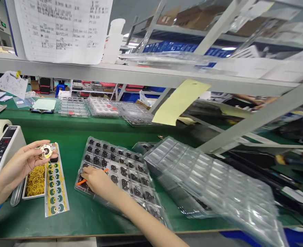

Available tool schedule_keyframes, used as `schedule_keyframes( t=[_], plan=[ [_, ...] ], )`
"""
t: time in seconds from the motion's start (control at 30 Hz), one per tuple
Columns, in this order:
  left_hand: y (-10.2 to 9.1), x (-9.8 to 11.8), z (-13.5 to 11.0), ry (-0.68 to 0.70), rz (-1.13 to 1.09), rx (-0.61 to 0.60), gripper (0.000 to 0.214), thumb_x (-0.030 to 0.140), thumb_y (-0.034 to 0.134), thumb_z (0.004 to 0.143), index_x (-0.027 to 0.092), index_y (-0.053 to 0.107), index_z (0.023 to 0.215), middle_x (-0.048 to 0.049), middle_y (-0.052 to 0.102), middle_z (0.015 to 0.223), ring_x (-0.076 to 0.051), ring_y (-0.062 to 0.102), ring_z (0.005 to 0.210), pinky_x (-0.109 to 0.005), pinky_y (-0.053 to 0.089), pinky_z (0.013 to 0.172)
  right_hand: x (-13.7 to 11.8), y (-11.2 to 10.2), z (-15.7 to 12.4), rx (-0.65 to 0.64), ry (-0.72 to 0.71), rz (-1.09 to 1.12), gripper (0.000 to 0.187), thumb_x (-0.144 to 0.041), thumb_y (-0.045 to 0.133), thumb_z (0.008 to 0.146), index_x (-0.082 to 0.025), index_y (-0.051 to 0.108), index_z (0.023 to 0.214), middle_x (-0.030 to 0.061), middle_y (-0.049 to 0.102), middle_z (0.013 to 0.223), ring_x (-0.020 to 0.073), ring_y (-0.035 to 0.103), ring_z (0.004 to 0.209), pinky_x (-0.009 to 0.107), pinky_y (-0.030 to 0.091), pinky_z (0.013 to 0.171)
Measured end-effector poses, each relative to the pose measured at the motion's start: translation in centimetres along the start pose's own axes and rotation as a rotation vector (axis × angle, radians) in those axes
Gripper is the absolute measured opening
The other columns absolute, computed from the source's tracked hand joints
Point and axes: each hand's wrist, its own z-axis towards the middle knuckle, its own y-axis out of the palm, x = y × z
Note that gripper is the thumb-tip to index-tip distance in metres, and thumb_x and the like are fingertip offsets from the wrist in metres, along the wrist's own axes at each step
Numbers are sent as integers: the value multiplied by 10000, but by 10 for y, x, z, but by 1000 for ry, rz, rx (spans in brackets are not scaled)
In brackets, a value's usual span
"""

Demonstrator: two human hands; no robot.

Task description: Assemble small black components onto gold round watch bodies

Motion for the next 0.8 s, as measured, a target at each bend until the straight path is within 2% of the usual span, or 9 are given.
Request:
schedule_keyframes(
  t=[0.1, 0.17, 0.23, 0.3, 0.37, 0.43, 0.53, 0.67, 0.8],
  plan=[
    [7, 5, 3, 52, -6, -14, 315, 45, 532, 857, 113, 634, 1147, -91, 783, 995, -223, 760, 920, -288, 600, 868, -1, -23, 2, 158, -36, 83, 274, -73, 465, 833, -179, 715, 873, 75, 666, 854, 183, 637, 789, 261, 484, 695],
    [12, 9, 5, 109, -4, -39, 329, 75, 550, 858, 114, 617, 1178, -91, 778, 1004, -238, 751, 954, -340, 573, 940, -7, -47, 5, 320, -39, 142, 298, -103, 419, 872, -177, 696, 955, 85, 674, 937, 185, 642, 847, 276, 495, 734],
    [18, 13, 7, 176, 9, -60, 366, 105, 575, 858, 127, 596, 1223, -87, 772, 1019, -248, 739, 992, -381, 543, 990, -19, -74, 10, 528, -33, 243, 291, -171, 378, 937, -174, 668, 956, 90, 668, 969, 186, 636, 861, 287, 498, 733],
    [22, 16, 9, 250, 29, -75, 404, 138, 606, 857, 147, 580, 1259, -84, 762, 1058, -253, 726, 1027, -395, 530, 1005, -37, -97, 15, 790, -62, 484, 253, -278, 437, 959, -188, 650, 856, 69, 663, 893, 184, 624, 811, 289, 495, 699],
    [24, 18, 9, 326, 55, -91, 423, 178, 635, 857, 156, 574, 1275, -89, 751, 1095, -258, 715, 1051, -389, 532, 999, -56, -112, 22, 969, -135, 765, 246, -342, 546, 916, -196, 636, 739, 45, 645, 804, 181, 608, 766, 292, 491, 685],
    [23, 19, 9, 384, 90, -98, 441, 217, 650, 863, 157, 566, 1292, -99, 743, 1117, -260, 707, 1066, -378, 538, 988, -72, -118, 29, 1010, -193, 927, 261, -359, 612, 873, -196, 636, 670, 38, 627, 766, 176, 592, 740, 289, 481, 663],
    [20, 16, 9, 441, 159, -83, 457, 253, 658, 873, 164, 559, 1310, -109, 721, 1178, -257, 684, 1104, -361, 553, 968, -83, -114, 41, 985, -182, 972, 243, -371, 664, 836, -202, 670, 661, 44, 618, 783, 167, 572, 714, 269, 447, 587],
    [16, 7, 9, 478, 230, -99, 468, 295, 618, 916, 208, 525, 1366, -100, 674, 1283, -244, 643, 1172, -357, 542, 1000, -78, -105, 52, 953, -158, 960, 234, -383, 702, 803, -211, 675, 647, 46, 618, 827, 151, 553, 683, 257, 427, 556],
    [16, -1, 10, 453, 285, -73, 459, 316, 583, 945, 252, 516, 1394, -84, 653, 1324, -245, 645, 1177, -365, 531, 1026, -72, -100, 56, 907, -144, 985, 257, -398, 693, 811, -210, 656, 639, 47, 624, 838, 154, 558, 687, 263, 443, 572]
  ],
)
